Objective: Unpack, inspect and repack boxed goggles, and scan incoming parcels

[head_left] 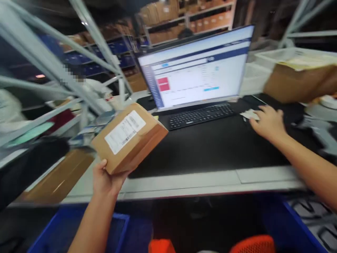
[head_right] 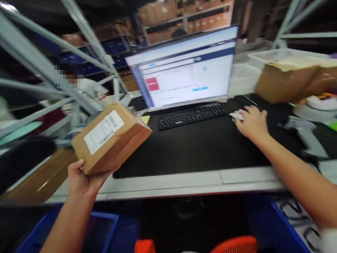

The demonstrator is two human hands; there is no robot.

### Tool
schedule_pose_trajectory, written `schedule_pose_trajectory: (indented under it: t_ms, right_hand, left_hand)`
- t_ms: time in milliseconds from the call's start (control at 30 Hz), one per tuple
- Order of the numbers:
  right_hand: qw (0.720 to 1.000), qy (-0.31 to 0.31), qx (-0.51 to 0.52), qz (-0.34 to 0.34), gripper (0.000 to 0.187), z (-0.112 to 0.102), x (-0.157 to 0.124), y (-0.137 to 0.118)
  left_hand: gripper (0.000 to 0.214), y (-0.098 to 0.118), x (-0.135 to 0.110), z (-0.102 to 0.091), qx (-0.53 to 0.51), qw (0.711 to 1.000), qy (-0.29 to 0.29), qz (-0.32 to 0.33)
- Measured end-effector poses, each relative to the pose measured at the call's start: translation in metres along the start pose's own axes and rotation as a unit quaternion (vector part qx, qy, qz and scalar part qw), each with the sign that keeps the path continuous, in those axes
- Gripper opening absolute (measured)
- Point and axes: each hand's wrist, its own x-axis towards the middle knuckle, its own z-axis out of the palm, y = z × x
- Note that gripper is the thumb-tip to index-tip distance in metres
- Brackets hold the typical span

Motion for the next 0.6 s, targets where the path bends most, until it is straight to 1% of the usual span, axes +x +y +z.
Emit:
schedule_pose_trajectory:
  t_ms: [33,67,133,200,267,333,400,433,500,567,600]
  right_hand:
    - [0.999,-0.014,-0.001,0.03,0.045,0.003,-0.005,0.016]
    - [0.997,-0.037,0.004,0.07,0.048,0.007,-0.004,0.027]
    - [0.99,-0.053,0.012,0.134,0.052,0.017,0.014,0.042]
    - [0.986,-0.046,0.022,0.161,0.056,0.027,0.037,0.051]
    - [0.986,-0.031,0.033,0.162,0.059,0.034,0.054,0.061]
    - [0.986,-0.023,0.039,0.16,0.061,0.042,0.062,0.073]
    - [0.986,-0.023,0.04,0.161,0.061,0.052,0.063,0.088]
    - [0.986,-0.018,0.04,0.162,0.061,0.058,0.063,0.096]
    - [0.984,0.015,0.042,0.173,0.061,0.071,0.063,0.11]
    - [0.979,0.038,0.042,0.195,0.064,0.082,0.065,0.118]
    - [0.977,0.038,0.04,0.206,0.066,0.085,0.066,0.12]
  left_hand:
    - [0.054,-0.01,0.003,0.021,0.017,0.998,-0.025,-0.047]
    - [0.058,-0.02,0.005,0.041,0.033,0.994,-0.051,-0.088]
    - [0.065,-0.041,0.006,0.076,0.054,0.98,-0.119,-0.15]
    - [0.072,-0.059,0.009,0.101,0.068,0.959,-0.194,-0.198]
    - [0.081,-0.072,0.017,0.116,0.08,0.932,-0.258,-0.241]
    - [0.088,-0.079,0.028,0.12,0.082,0.909,-0.307,-0.269]
    - [0.09,-0.083,0.04,0.115,0.079,0.893,-0.35,-0.27]
    - [0.089,-0.085,0.045,0.111,0.079,0.89,-0.368,-0.259]
    - [0.086,-0.089,0.052,0.102,0.09,0.886,-0.399,-0.22]
    - [0.086,-0.091,0.054,0.095,0.124,0.883,-0.42,-0.167]
    - [0.088,-0.092,0.053,0.093,0.148,0.882,-0.425,-0.141]
